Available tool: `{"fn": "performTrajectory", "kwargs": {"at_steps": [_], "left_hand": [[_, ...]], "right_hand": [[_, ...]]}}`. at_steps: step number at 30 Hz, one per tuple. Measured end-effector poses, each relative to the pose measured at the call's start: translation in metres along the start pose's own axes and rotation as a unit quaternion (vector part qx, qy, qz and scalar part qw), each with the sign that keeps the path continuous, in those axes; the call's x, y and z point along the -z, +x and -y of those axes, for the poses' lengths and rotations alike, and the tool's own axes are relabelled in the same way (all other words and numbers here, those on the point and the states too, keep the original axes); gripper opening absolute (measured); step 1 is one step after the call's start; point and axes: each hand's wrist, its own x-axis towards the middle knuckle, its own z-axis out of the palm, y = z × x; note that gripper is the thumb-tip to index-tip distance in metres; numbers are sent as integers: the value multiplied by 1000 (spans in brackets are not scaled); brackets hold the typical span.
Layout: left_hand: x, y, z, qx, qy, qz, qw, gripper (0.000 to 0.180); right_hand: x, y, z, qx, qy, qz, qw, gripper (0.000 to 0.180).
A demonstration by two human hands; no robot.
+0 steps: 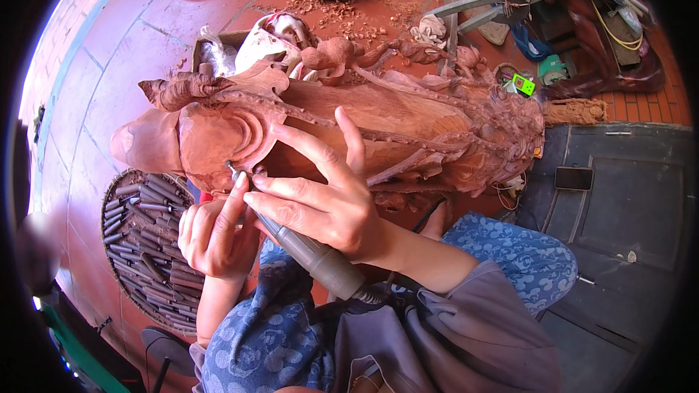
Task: The person uses a rotary carving tool to shape and detail a large wooden sculpture of a horse. They hold the tool with both hands and carefully carve the horse's neck and mane area, then briefly wipe the surface with a cloth.
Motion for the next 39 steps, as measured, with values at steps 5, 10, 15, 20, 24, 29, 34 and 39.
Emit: {"fn": "performTrajectory", "kwargs": {"at_steps": [5,10,15,20,24,29,34,39], "left_hand": [[-9,1,3,-39,1,-20,999,40],[-16,9,-1,-52,-3,-31,998,40],[-25,17,-5,-58,-15,-36,998,41],[-30,22,-5,-60,-30,-44,997,40],[-24,16,-5,-63,-11,-36,997,38],[-14,11,-3,-52,-10,-17,998,39],[-15,12,-5,-51,-9,-19,998,40],[-22,21,-6,-57,-17,-29,998,37]], "right_hand": [[5,-3,-3,-1,1,-2,1000,29],[14,-1,-5,-18,22,-6,1000,28],[19,0,-9,-26,19,-13,999,30],[21,0,-12,-28,27,-13,999,31],[20,-2,-9,-23,34,-3,999,29],[19,1,-7,0,30,16,999,31],[21,0,-8,-14,41,17,999,29],[22,2,-13,-17,47,-3,999,35]]}}
